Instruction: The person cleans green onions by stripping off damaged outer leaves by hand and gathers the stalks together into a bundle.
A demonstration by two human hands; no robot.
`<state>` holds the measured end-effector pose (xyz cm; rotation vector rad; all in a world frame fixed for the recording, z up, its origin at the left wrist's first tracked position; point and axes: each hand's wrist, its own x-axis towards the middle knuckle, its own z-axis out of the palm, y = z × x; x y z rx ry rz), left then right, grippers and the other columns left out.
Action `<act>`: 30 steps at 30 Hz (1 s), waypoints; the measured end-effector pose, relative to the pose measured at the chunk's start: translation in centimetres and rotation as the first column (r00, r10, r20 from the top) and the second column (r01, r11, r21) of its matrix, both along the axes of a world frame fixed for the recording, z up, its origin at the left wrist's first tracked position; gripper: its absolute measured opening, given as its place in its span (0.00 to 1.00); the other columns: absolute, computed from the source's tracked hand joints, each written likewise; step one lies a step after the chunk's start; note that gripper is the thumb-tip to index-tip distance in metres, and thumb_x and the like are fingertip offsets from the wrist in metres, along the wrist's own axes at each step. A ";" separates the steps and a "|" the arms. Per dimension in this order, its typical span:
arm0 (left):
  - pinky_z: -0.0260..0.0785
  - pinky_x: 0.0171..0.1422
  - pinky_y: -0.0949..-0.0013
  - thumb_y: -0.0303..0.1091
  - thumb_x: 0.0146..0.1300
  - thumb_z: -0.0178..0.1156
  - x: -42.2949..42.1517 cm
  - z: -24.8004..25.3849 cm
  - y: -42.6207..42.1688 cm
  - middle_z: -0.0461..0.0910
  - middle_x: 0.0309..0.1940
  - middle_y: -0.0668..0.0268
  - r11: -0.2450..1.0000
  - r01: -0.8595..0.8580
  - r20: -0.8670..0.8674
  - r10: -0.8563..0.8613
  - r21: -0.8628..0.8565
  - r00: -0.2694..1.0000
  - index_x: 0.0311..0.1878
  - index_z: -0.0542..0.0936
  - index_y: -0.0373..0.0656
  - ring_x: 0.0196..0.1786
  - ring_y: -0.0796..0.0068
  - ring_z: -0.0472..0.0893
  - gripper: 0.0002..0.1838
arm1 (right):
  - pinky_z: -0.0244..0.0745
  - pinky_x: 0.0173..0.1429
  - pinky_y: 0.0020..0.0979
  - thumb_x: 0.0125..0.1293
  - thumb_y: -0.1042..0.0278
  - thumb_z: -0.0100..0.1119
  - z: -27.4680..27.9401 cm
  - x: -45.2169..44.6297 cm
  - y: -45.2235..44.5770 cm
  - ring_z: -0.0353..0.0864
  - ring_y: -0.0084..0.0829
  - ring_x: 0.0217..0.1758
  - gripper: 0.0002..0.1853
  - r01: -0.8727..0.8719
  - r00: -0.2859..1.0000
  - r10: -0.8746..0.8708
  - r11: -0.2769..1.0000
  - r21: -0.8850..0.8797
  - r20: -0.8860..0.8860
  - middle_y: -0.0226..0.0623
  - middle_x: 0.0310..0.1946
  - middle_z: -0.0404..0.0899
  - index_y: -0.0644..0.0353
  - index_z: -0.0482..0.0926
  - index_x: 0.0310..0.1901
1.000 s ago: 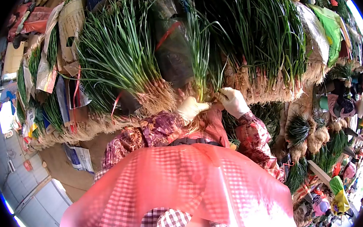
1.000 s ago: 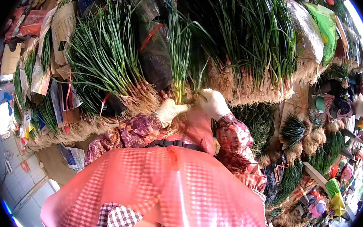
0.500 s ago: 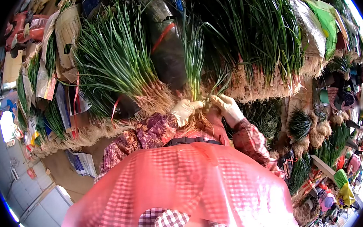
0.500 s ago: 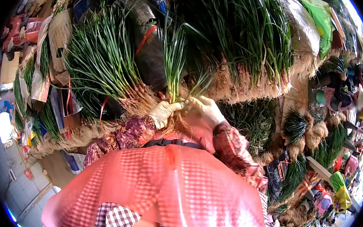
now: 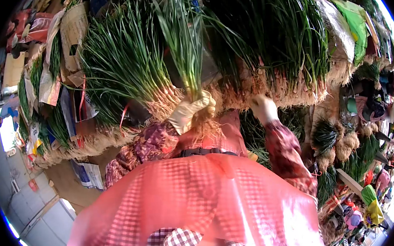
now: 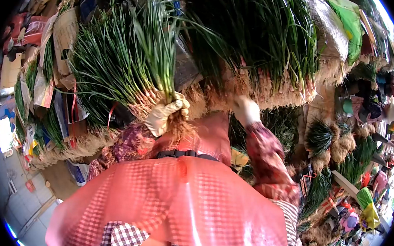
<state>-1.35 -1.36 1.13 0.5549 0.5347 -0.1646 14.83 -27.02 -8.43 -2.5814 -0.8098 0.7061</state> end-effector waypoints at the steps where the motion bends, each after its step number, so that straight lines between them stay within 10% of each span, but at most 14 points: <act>1: 0.77 0.40 0.67 0.27 0.64 0.60 0.0 -1.2 -0.6 0.79 0.35 0.64 1.000 -0.022 0.004 0.022 -0.003 1.000 0.43 0.74 0.43 0.36 0.72 0.80 0.06 | 0.77 0.40 0.40 0.64 0.48 0.55 -0.4 0.9 3.3 0.83 0.40 0.35 0.19 0.027 0.995 -0.033 0.997 0.072 0.090 0.43 0.32 0.82 0.57 0.79 0.41; 6: 0.76 0.42 0.69 0.27 0.62 0.61 1.0 -2.1 -2.7 0.82 0.38 0.64 0.981 0.036 -0.183 -0.001 0.190 0.983 0.42 0.78 0.42 0.35 0.73 0.82 0.06 | 0.78 0.44 0.37 0.61 0.50 0.61 -0.3 4.1 10.3 0.83 0.38 0.40 0.23 0.025 0.995 -0.039 0.990 -0.137 -0.095 0.41 0.40 0.83 0.62 0.77 0.47; 8: 0.73 0.41 0.75 0.27 0.63 0.60 1.3 -2.2 -3.3 0.82 0.38 0.65 0.986 0.018 -0.223 0.019 0.163 0.975 0.42 0.80 0.42 0.36 0.76 0.81 0.06 | 0.78 0.37 0.30 0.63 0.58 0.61 1.9 2.7 9.2 0.81 0.26 0.30 0.16 0.333 0.852 -0.273 0.941 0.060 -0.448 0.37 0.31 0.83 0.62 0.79 0.44; 9: 0.69 0.41 0.78 0.25 0.62 0.59 0.7 -4.7 -3.5 0.83 0.38 0.68 0.983 0.034 -0.204 0.004 0.183 0.979 0.45 0.81 0.42 0.37 0.81 0.79 0.09 | 0.76 0.33 0.23 0.62 0.67 0.63 3.8 1.7 8.8 0.80 0.21 0.29 0.13 0.557 0.586 -0.292 0.823 0.114 -0.756 0.37 0.30 0.82 0.66 0.78 0.44; 13: 0.70 0.41 0.77 0.26 0.61 0.61 1.8 -3.8 -4.1 0.83 0.38 0.70 0.968 0.096 -0.332 -0.015 0.230 0.943 0.47 0.81 0.41 0.39 0.83 0.79 0.11 | 0.72 0.24 0.20 0.64 0.68 0.62 4.7 -1.1 7.3 0.77 0.17 0.25 0.08 0.636 0.436 -0.190 0.757 0.152 -0.880 0.28 0.27 0.80 0.64 0.78 0.39; 16: 0.76 0.45 0.70 0.25 0.62 0.59 1.2 -5.8 -3.6 0.83 0.45 0.62 0.992 0.081 -0.273 -0.051 0.099 0.961 0.46 0.80 0.38 0.47 0.72 0.82 0.10 | 0.74 0.29 0.25 0.65 0.63 0.60 4.6 -0.2 7.3 0.78 0.23 0.26 0.09 0.450 0.782 -0.360 0.891 0.062 -0.509 0.33 0.29 0.81 0.61 0.78 0.38; 18: 0.77 0.47 0.67 0.23 0.62 0.57 1.1 -4.8 -3.6 0.81 0.49 0.58 0.998 0.013 -0.198 -0.001 0.063 0.980 0.47 0.80 0.37 0.50 0.67 0.82 0.10 | 0.77 0.43 0.38 0.64 0.53 0.58 2.1 1.8 8.5 0.81 0.33 0.33 0.15 0.145 0.987 -0.149 0.987 -0.074 -0.066 0.39 0.31 0.81 0.58 0.78 0.40; 20: 0.76 0.46 0.69 0.23 0.62 0.58 1.2 -4.9 -3.8 0.82 0.48 0.60 0.995 0.033 -0.210 -0.013 0.092 0.978 0.47 0.80 0.38 0.48 0.70 0.82 0.10 | 0.73 0.25 0.33 0.63 0.47 0.60 -1.4 2.9 9.7 0.74 0.30 0.19 0.23 -0.049 0.984 0.066 0.994 -0.102 0.168 0.38 0.27 0.79 0.64 0.78 0.42; 23: 0.74 0.46 0.72 0.24 0.61 0.60 1.4 -4.8 -3.7 0.82 0.44 0.63 0.977 0.057 -0.266 0.000 0.205 0.964 0.46 0.81 0.38 0.44 0.75 0.82 0.10 | 0.74 0.26 0.34 0.62 0.50 0.63 -2.3 4.3 11.1 0.79 0.30 0.24 0.22 0.139 0.975 -0.141 0.990 -0.023 -0.170 0.36 0.28 0.81 0.64 0.78 0.43; 26: 0.71 0.46 0.77 0.25 0.61 0.61 1.0 -7.3 -4.2 0.82 0.39 0.67 0.951 0.091 -0.329 0.012 0.294 0.944 0.43 0.81 0.38 0.40 0.80 0.80 0.07 | 0.69 0.22 0.22 0.64 0.66 0.62 2.6 1.5 9.3 0.74 0.18 0.21 0.09 0.600 0.534 -0.228 0.781 0.174 -0.814 0.27 0.26 0.80 0.60 0.79 0.42; 30: 0.74 0.41 0.73 0.26 0.63 0.60 2.4 -5.2 -5.1 0.83 0.38 0.63 0.990 0.005 -0.313 0.039 0.140 0.949 0.44 0.79 0.37 0.36 0.75 0.81 0.08 | 0.70 0.24 0.19 0.63 0.70 0.62 2.8 -1.8 9.5 0.75 0.17 0.23 0.07 0.688 0.475 -0.162 0.681 0.251 -0.865 0.30 0.27 0.81 0.63 0.79 0.40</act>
